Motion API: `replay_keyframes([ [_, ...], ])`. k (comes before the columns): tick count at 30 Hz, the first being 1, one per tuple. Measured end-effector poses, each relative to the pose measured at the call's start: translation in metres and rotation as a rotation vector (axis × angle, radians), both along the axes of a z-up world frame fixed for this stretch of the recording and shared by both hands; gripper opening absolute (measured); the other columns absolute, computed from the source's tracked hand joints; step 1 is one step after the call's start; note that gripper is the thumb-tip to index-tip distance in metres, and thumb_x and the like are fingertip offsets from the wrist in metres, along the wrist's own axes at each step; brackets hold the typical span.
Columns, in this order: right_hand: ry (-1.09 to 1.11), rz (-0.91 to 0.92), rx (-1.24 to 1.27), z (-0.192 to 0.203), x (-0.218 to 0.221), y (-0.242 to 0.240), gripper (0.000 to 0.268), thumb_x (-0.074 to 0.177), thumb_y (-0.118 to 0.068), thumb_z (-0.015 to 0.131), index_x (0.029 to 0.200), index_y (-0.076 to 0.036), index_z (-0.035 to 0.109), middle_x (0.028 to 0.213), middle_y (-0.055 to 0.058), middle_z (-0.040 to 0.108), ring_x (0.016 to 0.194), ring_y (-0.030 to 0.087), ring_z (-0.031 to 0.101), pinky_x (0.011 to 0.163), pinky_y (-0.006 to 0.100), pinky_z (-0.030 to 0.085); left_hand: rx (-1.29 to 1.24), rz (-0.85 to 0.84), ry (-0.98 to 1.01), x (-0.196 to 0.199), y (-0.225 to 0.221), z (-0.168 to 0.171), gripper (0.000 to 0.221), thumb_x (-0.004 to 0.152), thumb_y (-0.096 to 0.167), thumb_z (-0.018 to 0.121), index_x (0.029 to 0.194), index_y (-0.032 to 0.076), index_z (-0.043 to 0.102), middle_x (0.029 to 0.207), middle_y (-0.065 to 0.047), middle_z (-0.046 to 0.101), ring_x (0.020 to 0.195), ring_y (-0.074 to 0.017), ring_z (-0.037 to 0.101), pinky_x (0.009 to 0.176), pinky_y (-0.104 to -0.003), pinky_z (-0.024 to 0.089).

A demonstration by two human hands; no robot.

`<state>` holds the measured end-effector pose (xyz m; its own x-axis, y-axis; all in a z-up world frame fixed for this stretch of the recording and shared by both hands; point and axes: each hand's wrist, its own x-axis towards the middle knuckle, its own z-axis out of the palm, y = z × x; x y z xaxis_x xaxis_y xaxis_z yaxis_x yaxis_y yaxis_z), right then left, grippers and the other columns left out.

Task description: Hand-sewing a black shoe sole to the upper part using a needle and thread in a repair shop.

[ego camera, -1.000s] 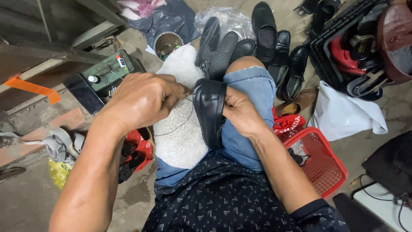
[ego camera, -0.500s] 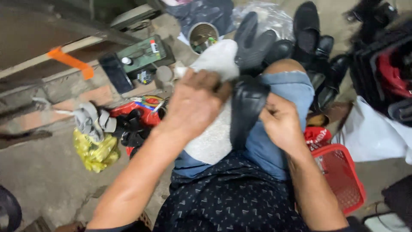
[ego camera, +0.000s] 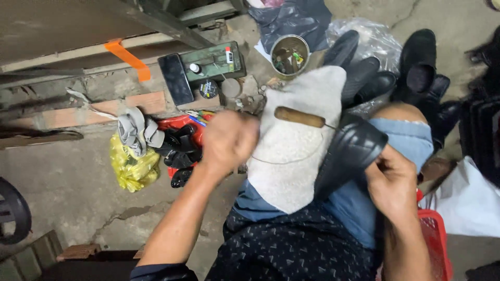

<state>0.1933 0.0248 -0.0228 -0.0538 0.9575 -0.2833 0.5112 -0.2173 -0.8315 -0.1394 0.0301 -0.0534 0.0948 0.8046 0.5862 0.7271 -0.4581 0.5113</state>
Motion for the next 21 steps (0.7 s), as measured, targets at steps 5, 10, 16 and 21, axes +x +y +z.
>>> replay_keyframes([
  [5, 0.06, -0.068, -0.062, 0.004, -0.011, 0.005, 0.017, 0.102, -0.001, 0.065, 0.117, -0.001, 0.072, 0.114, -0.001, 0.068, 0.104, 0.006, 0.055, 0.095, 0.024, 0.05, -0.584, 0.55, -0.221, -0.092, -0.003, -0.105, 0.016, 0.104, 0.014, 0.055, 0.1, 0.004, 0.067, 0.092, -0.01, 0.067, 0.079, -0.0245, 0.061, 0.069, -0.042, 0.052],
  [10, 0.023, -0.133, -0.11, -0.001, -0.005, 0.003, 0.021, 0.1, -0.002, 0.066, 0.12, 0.002, 0.071, 0.118, 0.006, 0.07, 0.109, 0.01, 0.059, 0.101, 0.027, 0.051, -0.781, 0.764, -0.004, -0.157, 0.016, -0.203, 0.048, 0.099, 0.02, 0.062, 0.142, 0.003, 0.049, 0.13, -0.024, 0.06, 0.118, -0.0397, 0.059, 0.099, -0.054, 0.055],
  [16, -0.063, -0.22, -0.199, -0.003, 0.003, 0.004, 0.025, 0.098, 0.0, 0.068, 0.122, 0.003, 0.07, 0.117, 0.009, 0.071, 0.108, 0.011, 0.058, 0.098, 0.027, 0.049, -0.935, 0.992, 0.036, -0.19, 0.048, -0.256, 0.092, 0.099, 0.05, 0.071, 0.162, 0.012, 0.016, 0.161, -0.032, 0.028, 0.147, -0.0496, 0.032, 0.12, -0.062, 0.024],
  [21, -0.176, -0.226, -0.238, -0.006, 0.007, 0.007, 0.036, 0.094, -0.002, 0.071, 0.129, 0.007, 0.067, 0.124, 0.016, 0.069, 0.115, 0.018, 0.06, 0.101, 0.033, 0.05, -0.851, 1.003, 0.089, -0.199, 0.058, -0.268, 0.096, 0.096, 0.038, 0.079, 0.161, 0.012, 0.015, 0.151, -0.025, 0.046, 0.131, -0.0431, 0.051, 0.11, -0.059, 0.043],
])
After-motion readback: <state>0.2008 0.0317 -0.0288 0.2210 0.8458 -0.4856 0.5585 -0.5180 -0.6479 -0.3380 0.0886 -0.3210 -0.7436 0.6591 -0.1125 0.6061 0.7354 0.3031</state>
